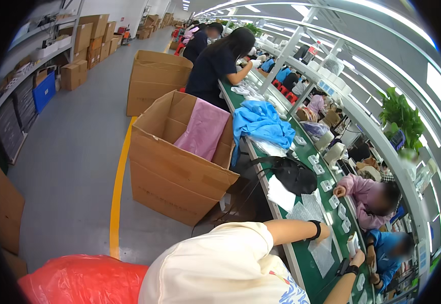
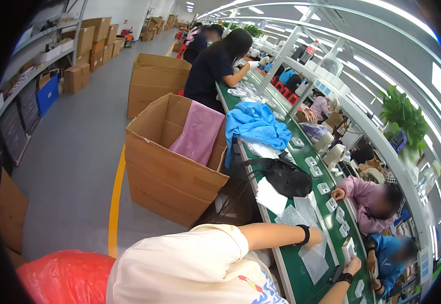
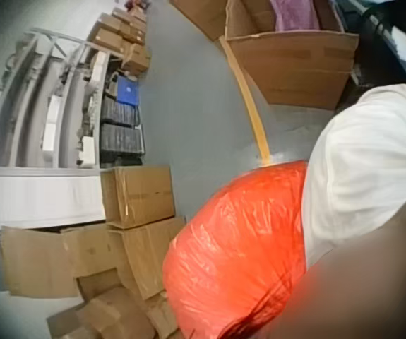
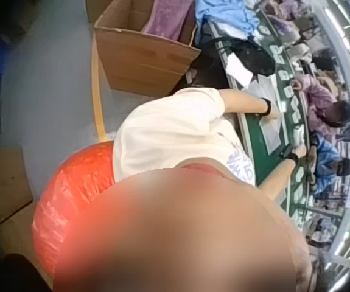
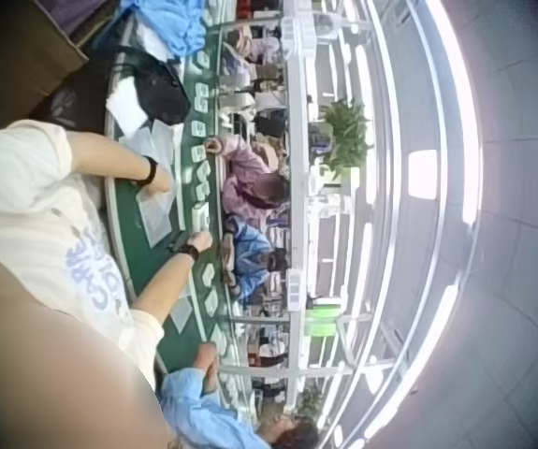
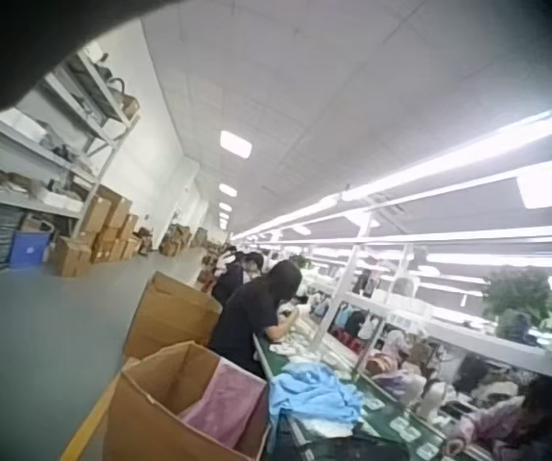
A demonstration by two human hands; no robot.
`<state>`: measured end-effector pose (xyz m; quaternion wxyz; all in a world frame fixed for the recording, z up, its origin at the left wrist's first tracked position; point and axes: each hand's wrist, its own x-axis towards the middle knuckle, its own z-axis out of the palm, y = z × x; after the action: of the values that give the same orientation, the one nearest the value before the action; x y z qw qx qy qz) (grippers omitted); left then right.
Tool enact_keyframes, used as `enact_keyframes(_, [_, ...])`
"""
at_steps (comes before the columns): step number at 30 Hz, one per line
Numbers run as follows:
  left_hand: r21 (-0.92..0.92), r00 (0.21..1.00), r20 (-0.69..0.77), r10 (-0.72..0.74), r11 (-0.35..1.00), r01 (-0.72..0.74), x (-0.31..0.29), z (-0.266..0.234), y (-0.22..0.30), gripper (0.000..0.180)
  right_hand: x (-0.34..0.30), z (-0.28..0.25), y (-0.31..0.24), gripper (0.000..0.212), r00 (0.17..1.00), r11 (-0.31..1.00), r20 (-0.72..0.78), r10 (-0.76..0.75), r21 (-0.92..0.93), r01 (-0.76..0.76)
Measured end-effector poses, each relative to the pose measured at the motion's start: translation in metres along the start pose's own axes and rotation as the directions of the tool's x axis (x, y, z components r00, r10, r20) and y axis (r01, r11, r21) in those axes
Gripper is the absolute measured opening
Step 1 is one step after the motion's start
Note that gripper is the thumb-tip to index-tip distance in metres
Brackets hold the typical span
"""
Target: The recorder packages small white electronic devices into bubble wrap and plastic bags at an assembly line station.
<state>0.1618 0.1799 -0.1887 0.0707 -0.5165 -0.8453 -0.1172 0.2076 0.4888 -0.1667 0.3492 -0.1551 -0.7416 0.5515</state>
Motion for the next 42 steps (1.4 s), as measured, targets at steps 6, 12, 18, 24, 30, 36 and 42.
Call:
enact_keyframes(6, [-0.084, 0.989, -0.123, 0.083, 0.992, -0.094, 0.004, -0.001, 0.002, 0.018, -0.031, 0.0, 0.006, 0.024, 0.982, 0.963, 0.106, 0.156, 0.205, -0.175])
enact_keyframes(12, [-0.067, 0.958, -0.285, 0.008, 0.997, -0.028, -0.004, -0.022, -0.014, 0.014, -0.005, 0.01, 0.042, 0.03, 0.927, 0.699, 0.308, 0.215, 0.614, -0.367])
enact_keyframes(18, [-0.289, 0.873, -0.483, -0.073, 0.954, -0.08, -0.002, -0.064, -0.027, 0.014, -0.032, 0.031, -0.002, 0.019, 0.92, 0.557, 0.345, 0.188, 0.734, -0.389])
enact_keyframes(24, [-0.894, 0.939, 0.051, -0.34, 0.404, 0.195, -0.001, -0.105, -0.028, 0.013, -0.06, 0.026, -0.044, 0.014, 0.94, 0.61, 0.062, 0.337, 0.746, -0.268])
enact_keyframes(30, [-0.898, 0.899, 0.291, -0.327, 0.23, 0.375, 0.024, -0.092, -0.051, 0.014, -0.047, 0.023, -0.028, 0.014, 0.924, 0.5, 0.004, 0.382, 0.84, -0.21])
enact_keyframes(36, [-0.934, 0.928, 0.332, -0.171, 0.079, 0.349, 0.062, -0.066, -0.066, 0.016, -0.05, 0.017, 0.009, 0.011, 0.942, 0.551, -0.008, 0.335, 0.813, -0.188])
enact_keyframes(42, [-0.86, 0.944, 0.33, -0.01, 0.41, 0.304, 0.074, -0.058, -0.054, 0.017, -0.07, 0.013, 0.005, 0.011, 0.93, 0.636, 0.01, 0.367, 0.728, -0.258])
